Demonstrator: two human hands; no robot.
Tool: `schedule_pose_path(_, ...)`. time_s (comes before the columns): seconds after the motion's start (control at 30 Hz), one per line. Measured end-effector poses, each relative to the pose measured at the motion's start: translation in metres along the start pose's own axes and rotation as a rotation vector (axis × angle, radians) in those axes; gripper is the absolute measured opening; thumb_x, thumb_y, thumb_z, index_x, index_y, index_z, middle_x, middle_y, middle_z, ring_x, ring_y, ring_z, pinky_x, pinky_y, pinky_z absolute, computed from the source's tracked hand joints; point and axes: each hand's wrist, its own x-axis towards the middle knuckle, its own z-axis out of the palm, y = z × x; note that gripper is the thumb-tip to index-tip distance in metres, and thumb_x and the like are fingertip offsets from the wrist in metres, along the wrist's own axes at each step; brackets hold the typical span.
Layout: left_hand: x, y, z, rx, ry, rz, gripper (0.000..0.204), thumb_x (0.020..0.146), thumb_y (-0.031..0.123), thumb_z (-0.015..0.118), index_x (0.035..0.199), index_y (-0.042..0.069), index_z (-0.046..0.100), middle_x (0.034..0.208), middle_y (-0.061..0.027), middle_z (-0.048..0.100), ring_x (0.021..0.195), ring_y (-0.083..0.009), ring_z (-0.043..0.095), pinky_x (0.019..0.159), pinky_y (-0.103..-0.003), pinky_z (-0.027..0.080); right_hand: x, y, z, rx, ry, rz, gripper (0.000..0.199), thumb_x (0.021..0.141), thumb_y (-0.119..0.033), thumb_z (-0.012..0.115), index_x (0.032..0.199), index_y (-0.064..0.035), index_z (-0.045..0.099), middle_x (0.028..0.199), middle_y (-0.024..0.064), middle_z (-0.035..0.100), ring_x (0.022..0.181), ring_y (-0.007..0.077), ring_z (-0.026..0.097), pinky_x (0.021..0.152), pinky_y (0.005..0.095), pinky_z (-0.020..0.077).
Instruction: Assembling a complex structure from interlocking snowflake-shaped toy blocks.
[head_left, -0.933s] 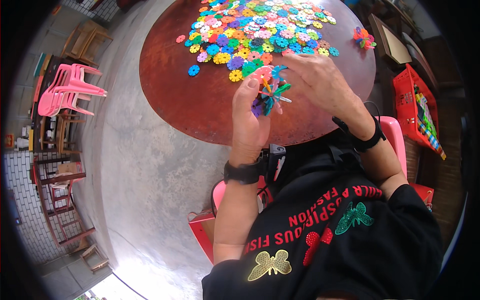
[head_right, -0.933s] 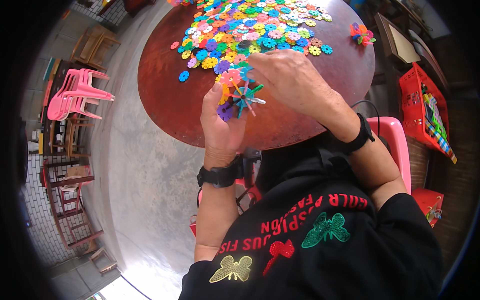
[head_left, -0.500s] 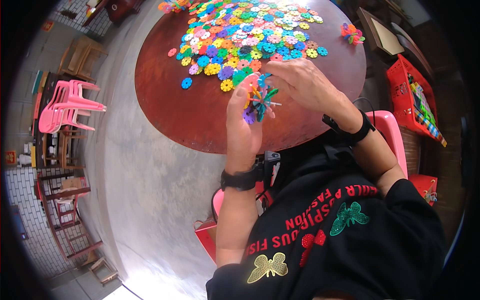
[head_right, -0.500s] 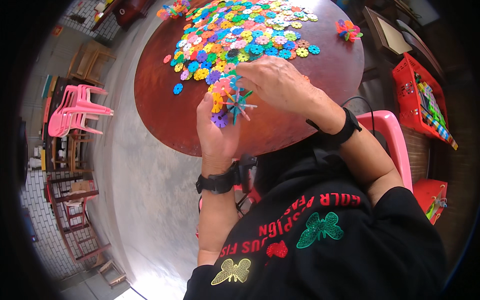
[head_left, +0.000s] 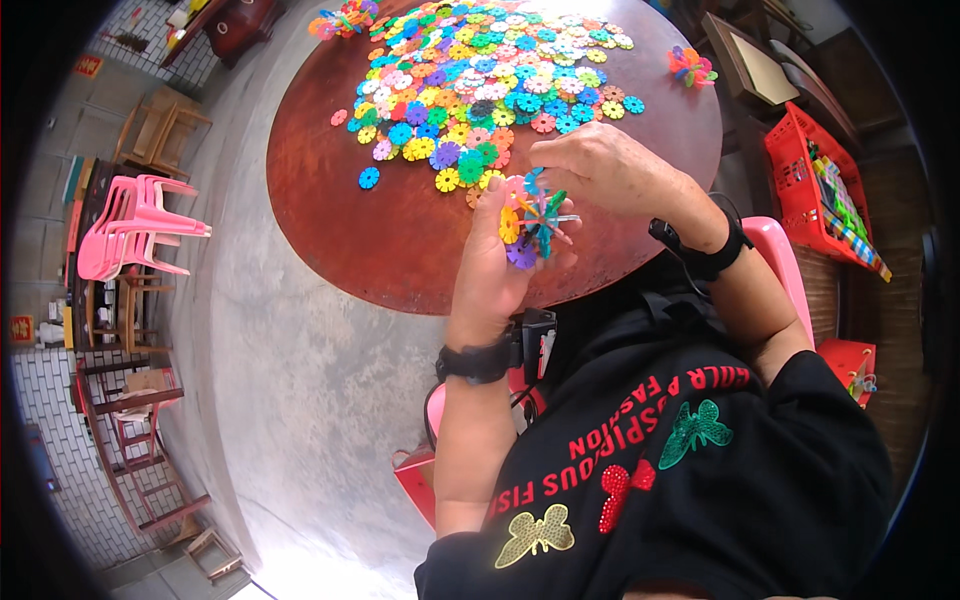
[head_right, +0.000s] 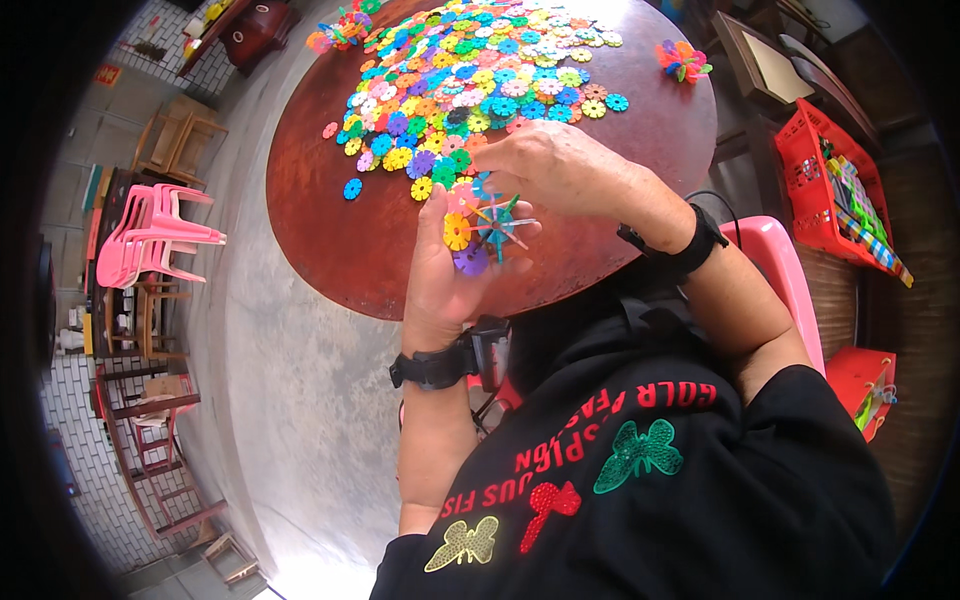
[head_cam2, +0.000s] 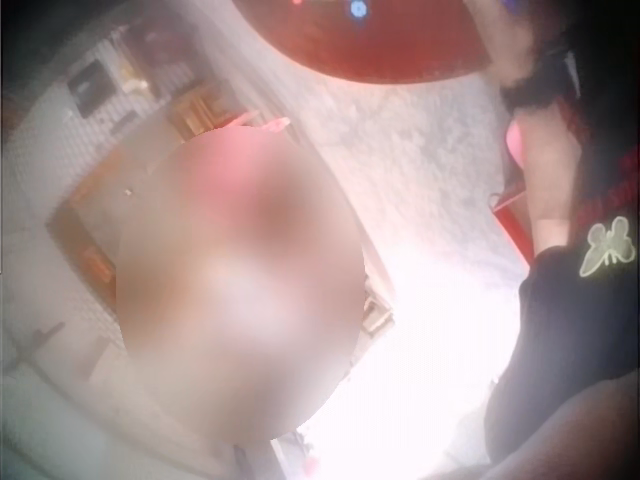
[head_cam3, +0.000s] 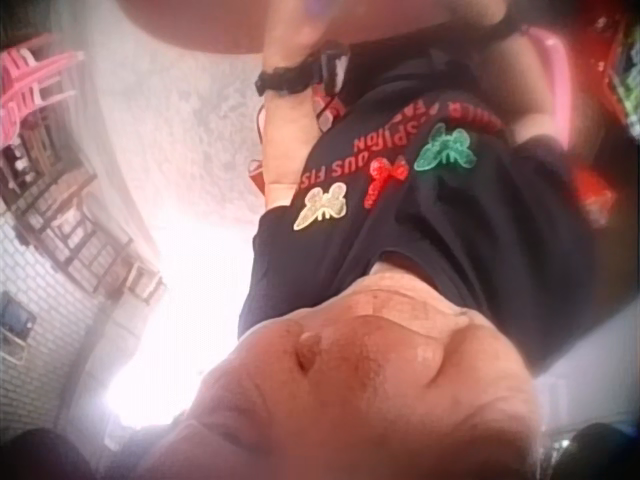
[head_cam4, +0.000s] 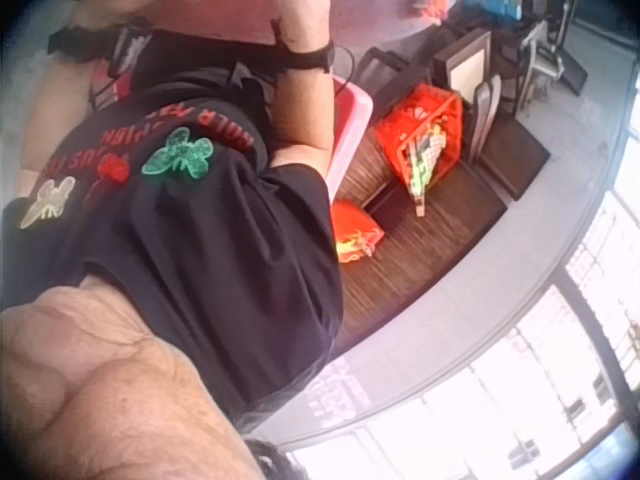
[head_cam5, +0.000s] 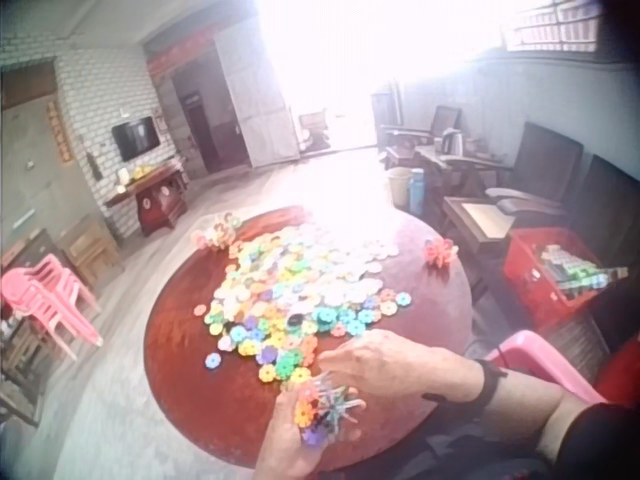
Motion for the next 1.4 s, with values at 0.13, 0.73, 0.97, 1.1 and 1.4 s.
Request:
schedule_pose_path(0.13,0.004,-0.004,-0.004,0.019,0.007,0.048,0.059,0.094,0.052,0.030,0.118,0.001,0.050,0.105,-0.0199,0.062,0.092,-0.0291,0.063,0.068,-0.039,0.053,0.002,0.001,-0.010,0.017,-0.124,0.002,0.011,0.080,-0.008,0.057,0.085,0.0009,0.055,0.067,0.0196,0.052,0.065,0.0376,0.053,0.057,0.0413,0.0426)
schedule_pose_path(0.73,0.001,0.009,-0.023,-0.332,0.048,0.266,0.063,0.087,0.051,0.046,0.123,-0.002,0.048,0.114,-0.0205,0.059,0.104,-0.0351,0.058,0.085,-0.051,0.048,-0.028,0.161,-0.030,-0.275,-0.005,0.531,0.021,0.078,-0.018,0.061,0.094,-0.0048,0.064,0.087,0.0155,0.065,0.088,0.0308,0.062,0.077,0.0391,0.0480)
schedule_pose_path(0.97,-0.002,0.014,-0.019,-0.422,0.106,0.370,0.060,0.086,0.047,0.051,0.123,0.000,0.048,0.113,-0.0188,0.060,0.102,-0.0345,0.059,0.086,-0.050,0.048,-0.029,0.172,-0.025,-0.402,-0.075,0.416,0.025,0.072,-0.021,0.066,0.089,-0.0034,0.060,0.084,0.0149,0.062,0.085,0.0320,0.059,0.074,0.0404,0.0457)
schedule_pose_path(1.1,-0.002,0.014,-0.017,-0.377,0.099,0.363,0.057,0.088,0.049,0.047,0.118,0.000,0.053,0.112,-0.0154,0.061,0.103,-0.0309,0.059,0.081,-0.047,0.051,-0.029,0.170,-0.024,-0.344,-0.063,0.423,0.026,0.068,-0.018,0.069,0.079,-0.0018,0.053,0.075,0.0145,0.056,0.074,0.0329,0.054,0.067,0.0412,0.0428)
schedule_pose_path(1.4,-0.004,0.012,-0.018,-0.396,-0.012,0.304,0.064,0.087,0.053,0.047,0.122,0.000,0.049,0.113,-0.0157,0.060,0.101,-0.0331,0.059,0.079,-0.046,0.050,-0.033,0.091,-0.024,-0.258,0.026,0.324,0.019,0.071,-0.008,0.062,0.086,0.0013,0.053,0.073,0.0171,0.054,0.070,0.0349,0.053,0.062,0.0381,0.0425)
